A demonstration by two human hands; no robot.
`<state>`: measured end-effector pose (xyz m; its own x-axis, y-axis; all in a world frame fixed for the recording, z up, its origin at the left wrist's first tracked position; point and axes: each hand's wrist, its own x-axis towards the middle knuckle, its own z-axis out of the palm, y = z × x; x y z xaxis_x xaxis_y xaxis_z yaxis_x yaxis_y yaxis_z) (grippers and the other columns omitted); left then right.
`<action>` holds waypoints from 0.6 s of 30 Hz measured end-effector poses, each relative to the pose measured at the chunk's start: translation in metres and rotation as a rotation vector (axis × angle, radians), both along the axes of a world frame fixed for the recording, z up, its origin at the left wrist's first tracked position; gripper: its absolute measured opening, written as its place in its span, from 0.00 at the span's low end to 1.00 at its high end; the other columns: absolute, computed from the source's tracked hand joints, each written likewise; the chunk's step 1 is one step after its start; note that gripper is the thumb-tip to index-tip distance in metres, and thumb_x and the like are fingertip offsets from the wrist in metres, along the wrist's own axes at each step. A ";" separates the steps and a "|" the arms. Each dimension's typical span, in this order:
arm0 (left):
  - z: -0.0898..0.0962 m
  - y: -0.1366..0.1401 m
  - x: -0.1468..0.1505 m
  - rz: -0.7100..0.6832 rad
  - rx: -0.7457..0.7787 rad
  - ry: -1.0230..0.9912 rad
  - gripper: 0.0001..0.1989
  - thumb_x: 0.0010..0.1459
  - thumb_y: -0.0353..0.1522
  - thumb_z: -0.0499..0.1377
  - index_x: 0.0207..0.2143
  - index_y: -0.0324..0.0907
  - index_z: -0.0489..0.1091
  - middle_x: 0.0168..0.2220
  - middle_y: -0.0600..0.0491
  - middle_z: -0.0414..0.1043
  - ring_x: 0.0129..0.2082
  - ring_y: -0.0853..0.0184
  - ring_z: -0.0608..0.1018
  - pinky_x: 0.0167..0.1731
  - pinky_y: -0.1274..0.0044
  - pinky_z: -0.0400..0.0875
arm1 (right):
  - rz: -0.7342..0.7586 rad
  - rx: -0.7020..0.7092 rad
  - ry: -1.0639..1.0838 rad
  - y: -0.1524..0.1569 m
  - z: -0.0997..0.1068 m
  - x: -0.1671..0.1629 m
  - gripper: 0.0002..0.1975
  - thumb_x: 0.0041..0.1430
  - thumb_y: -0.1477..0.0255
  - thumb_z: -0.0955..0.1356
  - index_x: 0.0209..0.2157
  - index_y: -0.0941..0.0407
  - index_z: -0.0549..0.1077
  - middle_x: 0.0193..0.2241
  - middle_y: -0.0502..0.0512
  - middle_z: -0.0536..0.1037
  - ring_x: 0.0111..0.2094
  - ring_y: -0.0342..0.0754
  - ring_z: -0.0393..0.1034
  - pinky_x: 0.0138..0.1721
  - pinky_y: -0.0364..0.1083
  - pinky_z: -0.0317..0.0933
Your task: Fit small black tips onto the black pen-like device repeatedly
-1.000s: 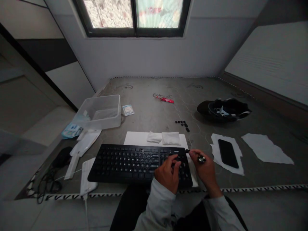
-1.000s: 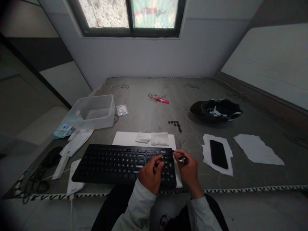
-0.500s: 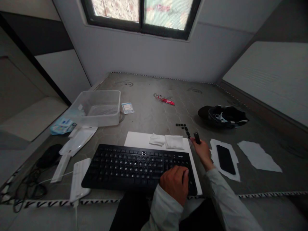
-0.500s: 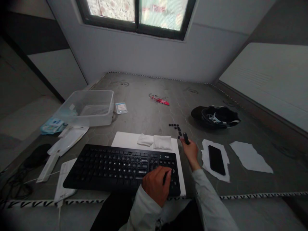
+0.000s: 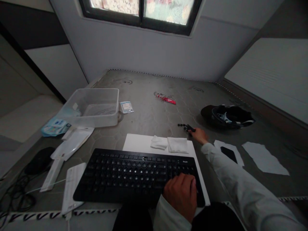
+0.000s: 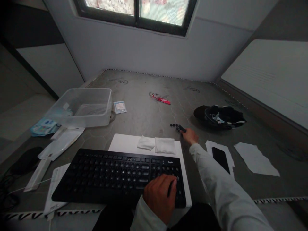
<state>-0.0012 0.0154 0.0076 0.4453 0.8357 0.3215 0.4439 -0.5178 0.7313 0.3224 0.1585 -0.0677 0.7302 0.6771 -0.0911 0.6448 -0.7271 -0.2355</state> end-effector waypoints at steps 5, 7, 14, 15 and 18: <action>-0.001 0.000 0.001 0.008 0.021 0.001 0.06 0.59 0.30 0.55 0.33 0.48 0.70 0.28 0.56 0.75 0.27 0.66 0.76 0.27 0.74 0.65 | 0.023 -0.043 -0.041 0.014 -0.006 0.000 0.23 0.54 0.54 0.66 0.44 0.55 0.77 0.41 0.68 0.77 0.44 0.65 0.71 0.39 0.56 0.63; -0.001 0.000 0.001 0.014 0.027 -0.006 0.06 0.58 0.29 0.55 0.33 0.48 0.70 0.28 0.56 0.75 0.27 0.66 0.76 0.26 0.74 0.65 | 0.014 -0.055 -0.062 0.018 -0.008 -0.001 0.23 0.54 0.54 0.66 0.44 0.56 0.77 0.42 0.69 0.77 0.44 0.66 0.71 0.39 0.57 0.63; -0.002 0.000 0.002 0.027 0.032 -0.009 0.05 0.58 0.29 0.55 0.32 0.48 0.70 0.27 0.57 0.74 0.26 0.66 0.76 0.25 0.74 0.64 | -0.003 -0.079 -0.093 0.024 -0.009 -0.001 0.22 0.55 0.55 0.65 0.42 0.56 0.77 0.41 0.69 0.77 0.43 0.64 0.72 0.39 0.56 0.64; -0.003 0.000 0.002 0.032 0.036 -0.013 0.06 0.58 0.29 0.55 0.32 0.48 0.70 0.27 0.57 0.74 0.26 0.66 0.75 0.25 0.74 0.63 | -0.001 -0.081 -0.094 0.024 -0.009 -0.002 0.22 0.55 0.55 0.66 0.42 0.56 0.77 0.41 0.69 0.77 0.44 0.64 0.72 0.39 0.55 0.64; -0.003 0.000 0.003 0.034 0.047 -0.025 0.06 0.58 0.29 0.54 0.32 0.48 0.70 0.26 0.57 0.75 0.25 0.66 0.75 0.24 0.74 0.63 | -0.002 -0.089 -0.099 0.023 -0.009 -0.002 0.22 0.54 0.55 0.66 0.42 0.57 0.77 0.41 0.68 0.77 0.44 0.63 0.72 0.40 0.54 0.64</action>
